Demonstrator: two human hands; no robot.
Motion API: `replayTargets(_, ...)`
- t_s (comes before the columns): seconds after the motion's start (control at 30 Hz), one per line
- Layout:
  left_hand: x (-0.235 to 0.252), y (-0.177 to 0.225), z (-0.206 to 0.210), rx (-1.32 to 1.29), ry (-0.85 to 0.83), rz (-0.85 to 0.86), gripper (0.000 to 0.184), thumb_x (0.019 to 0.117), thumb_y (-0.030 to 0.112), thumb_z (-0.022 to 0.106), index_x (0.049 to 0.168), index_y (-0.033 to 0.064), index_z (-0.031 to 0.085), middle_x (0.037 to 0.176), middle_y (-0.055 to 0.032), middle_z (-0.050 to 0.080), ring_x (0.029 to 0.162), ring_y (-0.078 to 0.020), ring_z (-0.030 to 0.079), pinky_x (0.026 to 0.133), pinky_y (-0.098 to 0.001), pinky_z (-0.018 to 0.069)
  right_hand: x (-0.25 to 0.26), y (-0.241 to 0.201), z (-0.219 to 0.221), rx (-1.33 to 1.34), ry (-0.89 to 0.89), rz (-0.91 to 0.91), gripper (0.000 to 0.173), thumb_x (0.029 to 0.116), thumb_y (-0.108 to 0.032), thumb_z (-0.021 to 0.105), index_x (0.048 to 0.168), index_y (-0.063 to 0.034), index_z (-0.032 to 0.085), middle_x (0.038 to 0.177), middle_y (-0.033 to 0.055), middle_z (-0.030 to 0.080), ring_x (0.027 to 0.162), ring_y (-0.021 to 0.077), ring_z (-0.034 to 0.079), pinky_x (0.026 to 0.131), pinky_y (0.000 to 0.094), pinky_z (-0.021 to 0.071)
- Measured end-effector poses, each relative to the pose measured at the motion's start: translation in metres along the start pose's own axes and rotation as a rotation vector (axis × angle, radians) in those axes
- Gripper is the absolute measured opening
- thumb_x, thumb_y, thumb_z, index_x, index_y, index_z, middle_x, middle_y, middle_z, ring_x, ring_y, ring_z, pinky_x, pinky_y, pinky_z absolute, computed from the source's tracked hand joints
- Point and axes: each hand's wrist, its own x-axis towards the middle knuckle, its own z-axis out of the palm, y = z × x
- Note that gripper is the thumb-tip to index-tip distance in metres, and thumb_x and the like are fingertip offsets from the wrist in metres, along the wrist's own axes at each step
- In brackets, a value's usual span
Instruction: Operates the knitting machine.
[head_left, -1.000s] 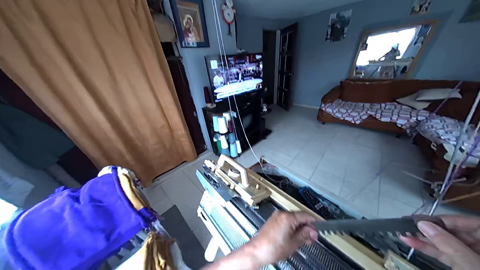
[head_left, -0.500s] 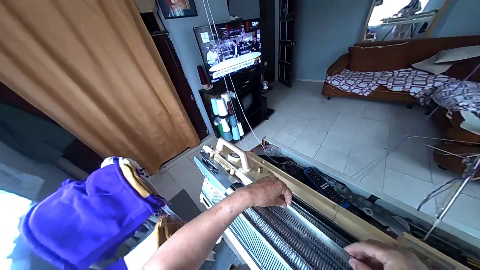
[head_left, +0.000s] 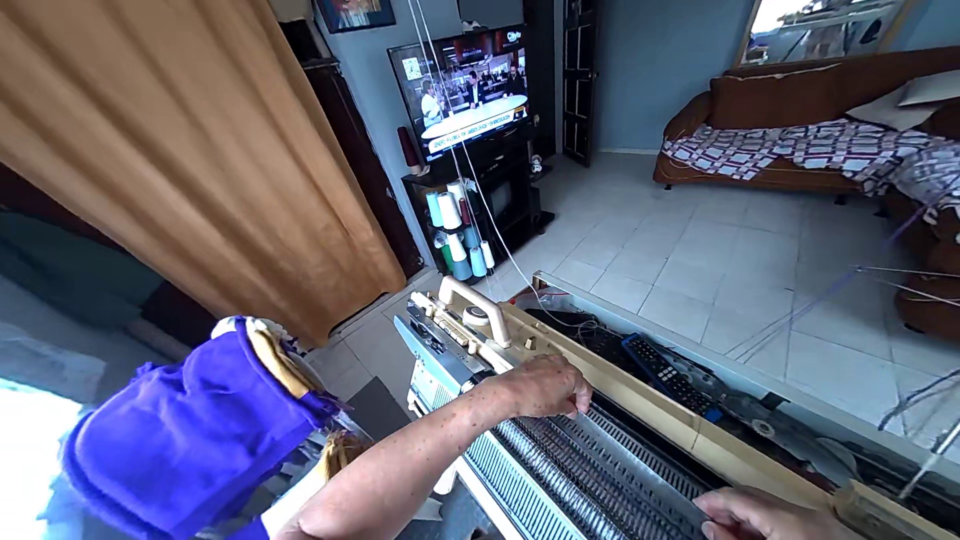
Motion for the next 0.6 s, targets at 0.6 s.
replayTargets(0.6,0.054,0.072,0.001,0.056,0.053,0.126,0.013,0.0955,0.008,0.068,0.105,0.0013,0.074,0.106,-0.0162,0.071,0.105,-0.0314,0.067,0.096,-0.0527,0.0503,-0.060,0.051,-0.050,-0.182,0.174,0.074,0.018,0.0951,-0.010,0.066,0.106,0.0000,0.077,0.098,0.0199,0.075,0.085,0.0359,0.073,0.076,0.0546,0.0587)
